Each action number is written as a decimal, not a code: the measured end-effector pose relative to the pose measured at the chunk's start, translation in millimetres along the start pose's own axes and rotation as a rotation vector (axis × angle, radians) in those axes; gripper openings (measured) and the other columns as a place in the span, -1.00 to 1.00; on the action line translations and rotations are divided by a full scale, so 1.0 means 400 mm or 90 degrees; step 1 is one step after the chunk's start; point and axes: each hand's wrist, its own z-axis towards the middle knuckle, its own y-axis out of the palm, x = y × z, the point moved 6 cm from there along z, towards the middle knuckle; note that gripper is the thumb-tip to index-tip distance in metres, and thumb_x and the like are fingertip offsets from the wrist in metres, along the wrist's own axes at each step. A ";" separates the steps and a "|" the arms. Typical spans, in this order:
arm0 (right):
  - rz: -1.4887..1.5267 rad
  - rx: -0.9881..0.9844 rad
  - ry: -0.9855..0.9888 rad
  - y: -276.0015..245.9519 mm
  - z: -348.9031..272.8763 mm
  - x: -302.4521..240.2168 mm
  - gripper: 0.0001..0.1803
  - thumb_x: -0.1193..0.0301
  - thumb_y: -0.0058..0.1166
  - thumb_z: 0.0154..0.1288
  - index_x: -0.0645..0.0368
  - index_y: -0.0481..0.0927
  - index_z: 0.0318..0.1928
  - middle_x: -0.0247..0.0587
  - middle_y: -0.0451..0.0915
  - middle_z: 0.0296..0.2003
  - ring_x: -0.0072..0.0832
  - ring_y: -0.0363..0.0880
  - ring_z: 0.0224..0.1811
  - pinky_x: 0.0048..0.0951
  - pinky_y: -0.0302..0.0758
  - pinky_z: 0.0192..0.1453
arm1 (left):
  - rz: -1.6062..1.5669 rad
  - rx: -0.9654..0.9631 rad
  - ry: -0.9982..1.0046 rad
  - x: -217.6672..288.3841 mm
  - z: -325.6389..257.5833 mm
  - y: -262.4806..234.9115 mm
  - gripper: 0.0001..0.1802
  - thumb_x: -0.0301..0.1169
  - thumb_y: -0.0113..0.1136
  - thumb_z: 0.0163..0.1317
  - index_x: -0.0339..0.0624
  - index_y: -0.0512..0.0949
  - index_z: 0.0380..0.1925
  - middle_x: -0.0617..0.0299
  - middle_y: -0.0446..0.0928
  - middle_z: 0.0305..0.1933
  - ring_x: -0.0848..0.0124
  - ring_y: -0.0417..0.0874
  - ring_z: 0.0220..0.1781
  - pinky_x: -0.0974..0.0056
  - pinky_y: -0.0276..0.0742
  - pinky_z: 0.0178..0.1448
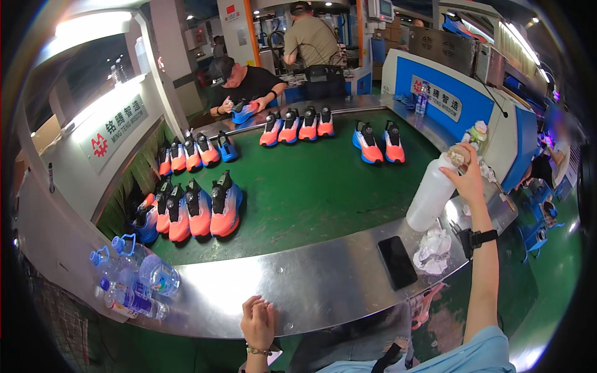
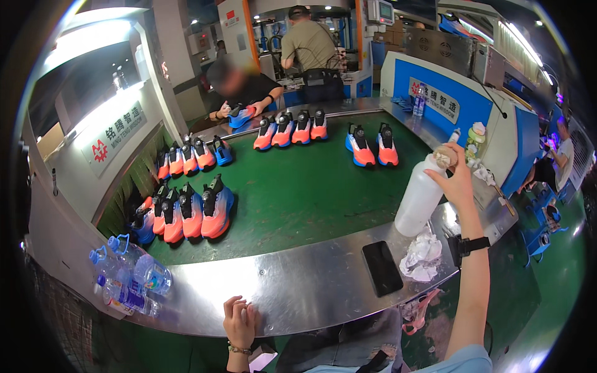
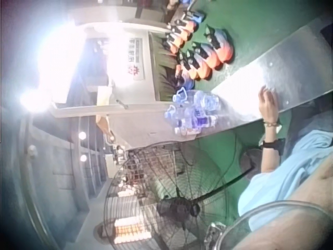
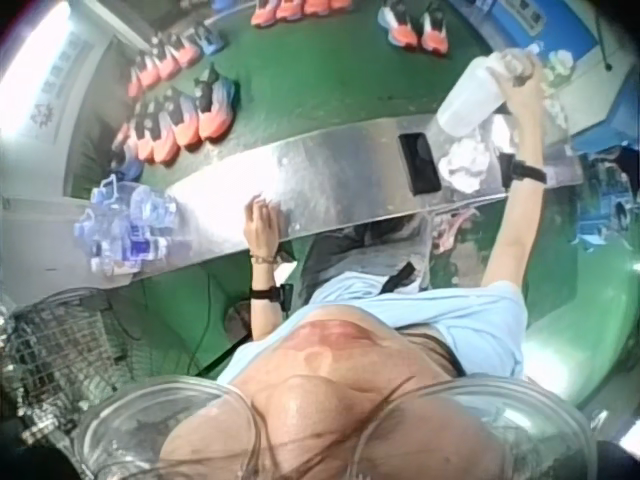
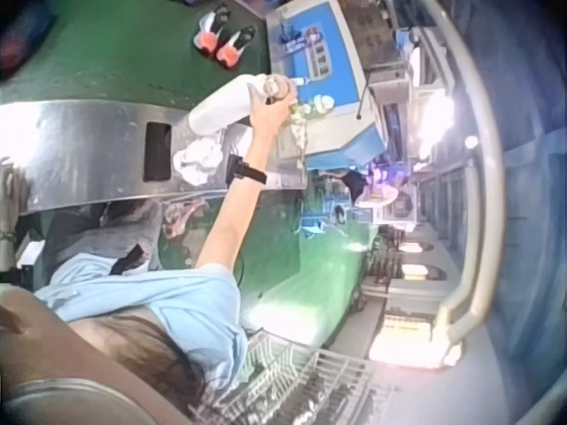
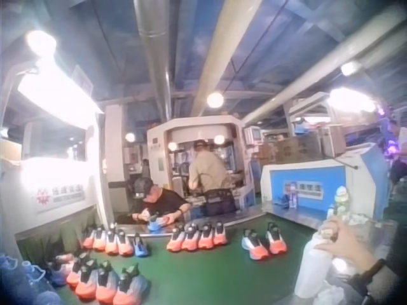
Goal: Apply yellow adhesive from a syringe onto the edges of shoe components and wipe excess with a sponge.
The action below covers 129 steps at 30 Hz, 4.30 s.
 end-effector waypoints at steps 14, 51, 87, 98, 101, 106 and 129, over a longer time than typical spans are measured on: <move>-0.041 -0.015 -0.039 0.004 0.003 -0.001 -0.28 0.40 0.33 -0.07 0.06 0.22 0.11 -0.18 0.46 -0.01 -0.38 0.45 0.06 -0.35 0.39 0.15 | 0.000 -0.014 -0.066 -0.014 -0.011 0.029 -0.93 -0.49 0.12 0.11 -0.23 0.44 -0.43 0.07 0.44 -0.15 0.16 0.56 -0.25 0.20 0.50 -0.27; 0.095 0.061 -0.003 -0.007 0.010 0.081 -0.19 0.50 0.40 -0.17 0.06 0.12 0.06 -0.25 0.38 -0.10 -0.49 0.44 -0.03 -0.43 0.42 0.09 | 0.010 -0.037 -0.088 -0.001 -0.010 0.053 -0.84 -0.42 0.03 0.23 -0.33 0.43 -0.42 -0.01 0.38 -0.11 0.18 0.55 -0.23 0.23 0.49 -0.25; 0.020 0.003 0.022 -0.045 0.015 0.083 -0.17 0.43 0.44 -0.21 0.16 0.15 0.05 -0.10 0.48 -0.07 -0.40 0.49 0.02 -0.34 0.39 0.18 | 0.023 -0.023 -0.084 -0.015 -0.030 0.074 -0.70 -0.23 0.04 0.27 -0.30 0.51 -0.31 0.12 0.44 -0.12 0.25 0.57 -0.38 0.23 0.49 -0.32; 0.117 -0.007 0.022 -0.032 0.021 0.093 -0.23 0.55 0.39 -0.19 0.13 0.13 0.00 -0.16 0.48 -0.13 -0.43 0.48 0.02 -0.35 0.44 0.15 | 0.018 -0.027 -0.071 -0.021 -0.033 0.078 -0.69 -0.24 0.03 0.27 -0.27 0.46 -0.15 0.10 0.44 -0.18 0.25 0.56 -0.33 0.24 0.49 -0.26; 0.133 0.001 0.006 -0.029 0.018 0.101 -0.20 0.56 0.38 -0.17 0.13 0.10 0.02 -0.13 0.44 -0.11 -0.41 0.46 0.06 -0.34 0.44 0.15 | -0.026 -0.022 -0.093 -0.020 -0.031 0.091 -0.76 -0.34 0.00 0.28 -0.34 0.42 -0.24 0.11 0.39 -0.14 0.32 0.52 -0.34 0.27 0.47 -0.28; 0.163 0.039 -0.014 -0.024 0.011 0.116 -0.14 0.56 0.38 -0.16 0.12 0.02 0.07 -0.09 0.39 -0.05 -0.37 0.43 0.10 -0.32 0.41 0.19 | -0.044 -0.023 -0.115 -0.012 -0.026 0.096 -0.79 -0.44 -0.04 0.30 -0.45 0.40 -0.36 0.08 0.34 -0.08 0.39 0.48 -0.35 0.33 0.43 -0.31; 0.085 -0.013 -0.008 -0.029 0.020 0.118 -0.18 0.46 0.39 -0.14 0.16 0.11 0.09 -0.12 0.36 0.01 -0.38 0.44 0.08 -0.31 0.36 0.22 | -0.069 -0.024 -0.111 -0.028 -0.036 0.117 -0.77 -0.44 -0.05 0.31 -0.49 0.38 -0.33 0.12 0.32 -0.13 0.47 0.39 -0.45 0.33 0.36 -0.38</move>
